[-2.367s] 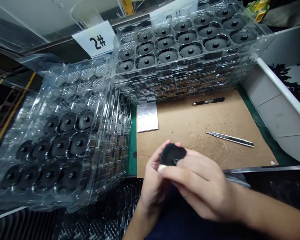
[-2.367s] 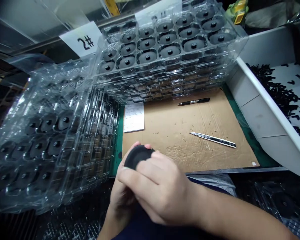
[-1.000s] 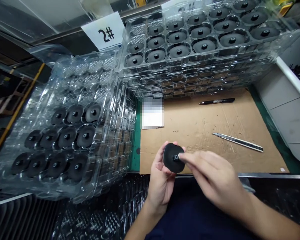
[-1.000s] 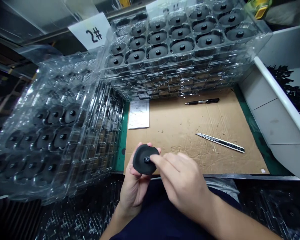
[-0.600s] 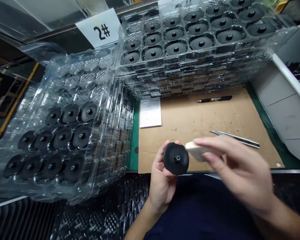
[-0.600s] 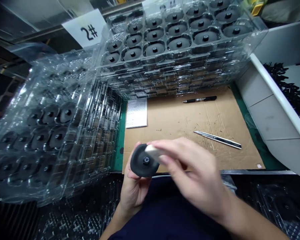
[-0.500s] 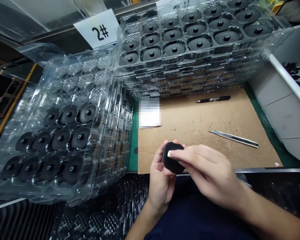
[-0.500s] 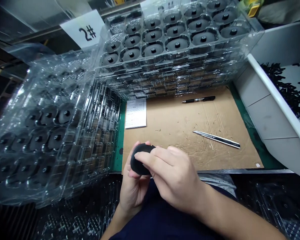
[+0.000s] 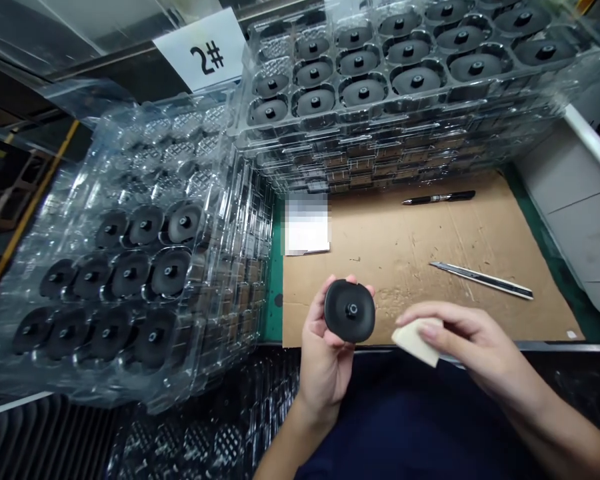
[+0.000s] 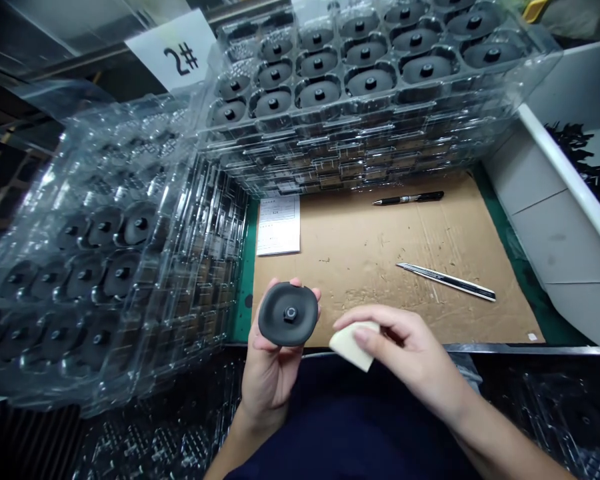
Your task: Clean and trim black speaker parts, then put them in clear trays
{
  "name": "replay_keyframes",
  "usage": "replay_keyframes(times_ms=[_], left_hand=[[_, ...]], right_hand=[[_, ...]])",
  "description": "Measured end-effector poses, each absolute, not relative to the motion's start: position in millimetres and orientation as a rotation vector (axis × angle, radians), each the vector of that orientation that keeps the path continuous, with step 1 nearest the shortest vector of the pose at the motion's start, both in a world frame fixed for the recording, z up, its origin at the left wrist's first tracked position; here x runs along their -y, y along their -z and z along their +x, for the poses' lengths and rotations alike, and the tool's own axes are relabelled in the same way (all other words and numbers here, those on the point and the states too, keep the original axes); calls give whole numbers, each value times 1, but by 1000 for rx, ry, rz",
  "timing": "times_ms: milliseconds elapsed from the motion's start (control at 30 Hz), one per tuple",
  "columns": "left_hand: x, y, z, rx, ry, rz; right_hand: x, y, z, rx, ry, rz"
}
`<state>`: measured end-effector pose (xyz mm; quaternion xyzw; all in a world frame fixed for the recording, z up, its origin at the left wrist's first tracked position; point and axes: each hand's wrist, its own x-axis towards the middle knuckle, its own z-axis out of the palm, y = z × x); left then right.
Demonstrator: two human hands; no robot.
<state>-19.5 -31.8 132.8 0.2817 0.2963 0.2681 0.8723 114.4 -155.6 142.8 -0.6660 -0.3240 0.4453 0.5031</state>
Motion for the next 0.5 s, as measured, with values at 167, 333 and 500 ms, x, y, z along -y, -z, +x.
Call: replay_keyframes(times_ms=[167, 333, 500], left_hand=[[34, -132, -17, -632, -529, 583], [38, -132, -17, -624, -503, 576], [38, -132, -25, -693, -549, 586]], right_hand=[[162, -141, 116, 647, -852, -1807], [127, -175, 95, 1053, -338, -1691], [105, -177, 86, 1499, -463, -1551]])
